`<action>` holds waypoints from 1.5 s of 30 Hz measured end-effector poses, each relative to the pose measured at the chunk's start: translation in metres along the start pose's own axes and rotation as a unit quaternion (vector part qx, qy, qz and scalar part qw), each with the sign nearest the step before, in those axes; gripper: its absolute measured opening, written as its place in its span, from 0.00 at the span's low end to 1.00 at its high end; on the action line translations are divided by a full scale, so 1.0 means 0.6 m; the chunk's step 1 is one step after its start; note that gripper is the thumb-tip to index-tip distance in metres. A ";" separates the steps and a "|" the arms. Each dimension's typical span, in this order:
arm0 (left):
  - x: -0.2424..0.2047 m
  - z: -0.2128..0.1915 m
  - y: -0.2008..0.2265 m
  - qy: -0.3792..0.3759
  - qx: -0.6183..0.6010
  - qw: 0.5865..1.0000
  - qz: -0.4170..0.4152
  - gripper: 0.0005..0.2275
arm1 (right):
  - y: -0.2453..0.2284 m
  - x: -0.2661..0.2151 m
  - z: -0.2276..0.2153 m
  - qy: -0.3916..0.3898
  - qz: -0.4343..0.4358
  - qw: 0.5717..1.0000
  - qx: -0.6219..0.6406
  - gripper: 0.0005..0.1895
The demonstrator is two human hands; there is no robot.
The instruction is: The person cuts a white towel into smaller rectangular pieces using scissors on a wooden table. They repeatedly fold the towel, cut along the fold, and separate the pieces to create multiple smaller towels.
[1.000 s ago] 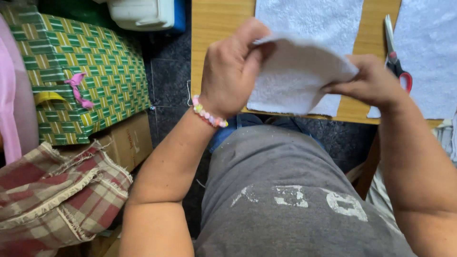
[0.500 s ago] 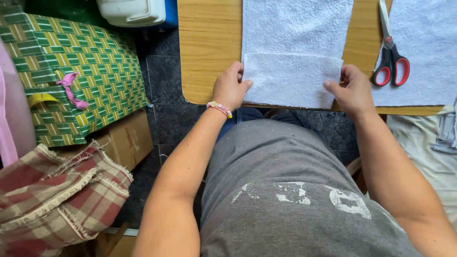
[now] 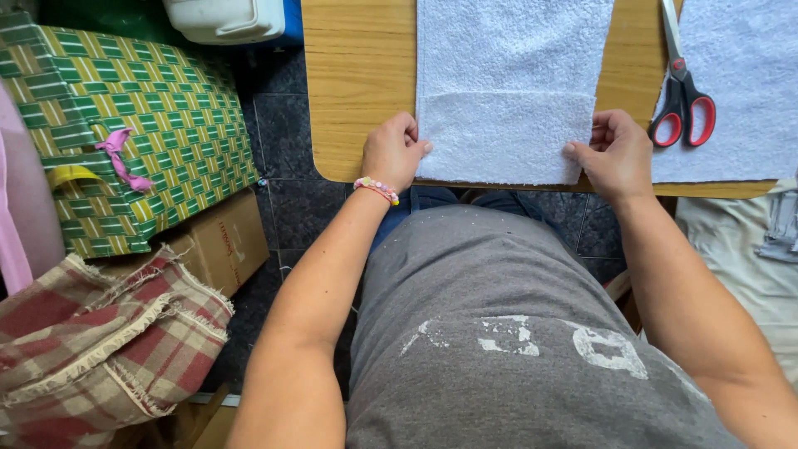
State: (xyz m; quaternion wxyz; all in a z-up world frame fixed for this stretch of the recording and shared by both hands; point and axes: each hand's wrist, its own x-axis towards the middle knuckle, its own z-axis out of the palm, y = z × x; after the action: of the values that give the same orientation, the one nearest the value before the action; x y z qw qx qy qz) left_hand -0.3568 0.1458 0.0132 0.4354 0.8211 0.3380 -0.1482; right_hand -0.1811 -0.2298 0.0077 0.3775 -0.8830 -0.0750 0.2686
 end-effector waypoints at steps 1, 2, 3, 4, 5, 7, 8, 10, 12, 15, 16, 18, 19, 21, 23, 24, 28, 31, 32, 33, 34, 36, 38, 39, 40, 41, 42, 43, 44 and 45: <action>0.000 0.001 -0.002 0.005 0.001 1.000 -0.005 0.15 | 0.005 0.002 0.002 0.000 0.011 0.999 0.035 0.24; 0.000 0.001 -0.003 0.009 0.002 1.000 -0.011 0.16 | 0.010 0.004 0.003 -0.001 0.022 0.997 0.071 0.24; -0.001 -0.001 -0.003 0.010 0.002 1.000 -0.010 0.16 | 0.005 0.001 0.003 0.000 0.021 0.997 0.072 0.24; -0.001 -0.003 -0.003 0.011 0.001 1.000 -0.012 0.16 | 0.000 -0.002 0.002 0.006 0.020 0.998 0.055 0.23; -0.003 -0.001 -0.001 0.009 -0.001 1.000 -0.013 0.16 | -0.003 -0.008 -0.002 0.014 0.020 0.999 0.037 0.23; 0.000 -0.009 0.003 -0.005 0.015 0.999 -0.029 0.12 | 0.002 -0.001 -0.004 0.014 0.037 0.998 0.050 0.24; 0.000 -0.012 0.005 -0.018 0.031 0.998 -0.045 0.09 | 0.007 0.000 -0.005 0.013 0.054 0.997 0.063 0.25; 0.006 -0.009 0.003 -0.022 0.033 0.998 -0.044 0.09 | 0.019 0.006 -0.008 0.017 0.057 0.997 0.055 0.24; 0.003 -0.015 -0.002 -0.027 0.038 0.998 -0.046 0.09 | 0.028 0.009 0.000 0.018 0.062 0.997 0.050 0.22; 0.006 -0.012 0.002 -0.030 0.042 0.998 -0.027 0.09 | 0.032 0.009 -0.007 0.019 0.052 0.996 0.070 0.23; 0.008 -0.010 0.002 -0.031 0.045 0.998 -0.034 0.09 | 0.026 0.007 -0.011 0.025 0.046 0.997 0.057 0.23; 0.011 -0.010 -0.002 -0.036 0.048 0.997 -0.038 0.10 | -0.002 -0.001 -0.017 0.035 0.044 0.997 0.043 0.22; 0.011 -0.011 -0.004 -0.030 0.049 0.997 -0.041 0.10 | -0.022 -0.006 -0.020 0.043 0.039 0.997 0.053 0.21; 0.009 -0.013 -0.004 -0.026 0.051 0.997 -0.043 0.11 | -0.037 -0.010 -0.021 0.051 0.037 0.996 0.064 0.20; 0.007 -0.017 0.001 -0.022 0.051 0.997 -0.054 0.11 | -0.028 -0.007 -0.016 0.053 0.035 0.996 0.068 0.20; 0.007 -0.017 0.002 -0.022 0.052 0.997 -0.054 0.11 | -0.017 -0.008 -0.013 0.053 0.035 0.996 0.069 0.20; 0.004 -0.018 0.008 -0.016 0.048 0.997 -0.055 0.11 | 0.001 -0.015 -0.002 0.060 0.041 0.996 0.051 0.20; 0.001 -0.021 0.015 -0.013 0.044 0.997 -0.061 0.10 | -0.012 -0.017 -0.005 0.075 0.031 0.995 0.054 0.20; -0.001 -0.021 0.017 -0.016 0.041 0.997 -0.062 0.10 | -0.017 -0.020 -0.006 0.086 0.018 0.995 0.046 0.19; -0.003 -0.022 0.017 -0.017 0.041 0.997 -0.061 0.10 | -0.010 -0.020 -0.001 0.087 0.020 0.995 0.046 0.19; -0.004 -0.022 0.016 -0.018 0.038 0.997 -0.063 0.10 | -0.003 -0.020 0.003 0.093 0.005 0.995 0.038 0.19; -0.002 -0.022 0.020 -0.017 0.036 0.997 -0.063 0.09 | 0.007 -0.015 0.008 0.100 -0.010 0.994 0.030 0.18; -0.005 -0.024 0.021 -0.013 0.041 0.997 -0.066 0.08 | 0.014 -0.016 0.015 0.091 0.016 0.994 0.053 0.18; -0.002 -0.021 0.015 -0.011 0.041 0.997 -0.065 0.08 | 0.010 -0.017 0.013 0.091 0.014 0.994 0.053 0.18; 0.002 -0.018 0.009 -0.011 0.038 0.997 -0.065 0.08 | 0.006 -0.017 0.011 0.093 0.010 0.994 0.054 0.18; 0.001 -0.014 0.001 -0.012 0.035 0.997 -0.067 0.08 | 0.004 -0.023 0.010 0.094 0.008 0.994 0.054 0.17; 0.002 -0.012 -0.001 -0.012 0.035 0.997 -0.068 0.08 | 0.002 -0.023 0.006 0.093 0.008 0.994 0.054 0.17; 0.002 -0.011 -0.003 -0.003 0.018 0.998 -0.061 0.08 | -0.001 -0.024 0.004 0.097 -0.010 0.994 0.042 0.17; 0.001 -0.010 -0.006 0.007 0.000 0.999 -0.054 0.09 | -0.003 -0.025 0.002 0.101 -0.027 0.994 0.030 0.16; -0.002 -0.012 -0.004 0.006 0.001 0.999 -0.054 0.09 | -0.009 -0.027 -0.001 0.100 -0.027 0.994 0.030 0.16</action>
State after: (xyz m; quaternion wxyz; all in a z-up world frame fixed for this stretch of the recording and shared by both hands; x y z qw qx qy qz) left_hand -0.3596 0.1521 0.0161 0.4241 0.8027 0.3848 -0.1666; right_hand -0.1939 -0.2320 0.0186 0.4166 -0.8914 -0.0521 0.1706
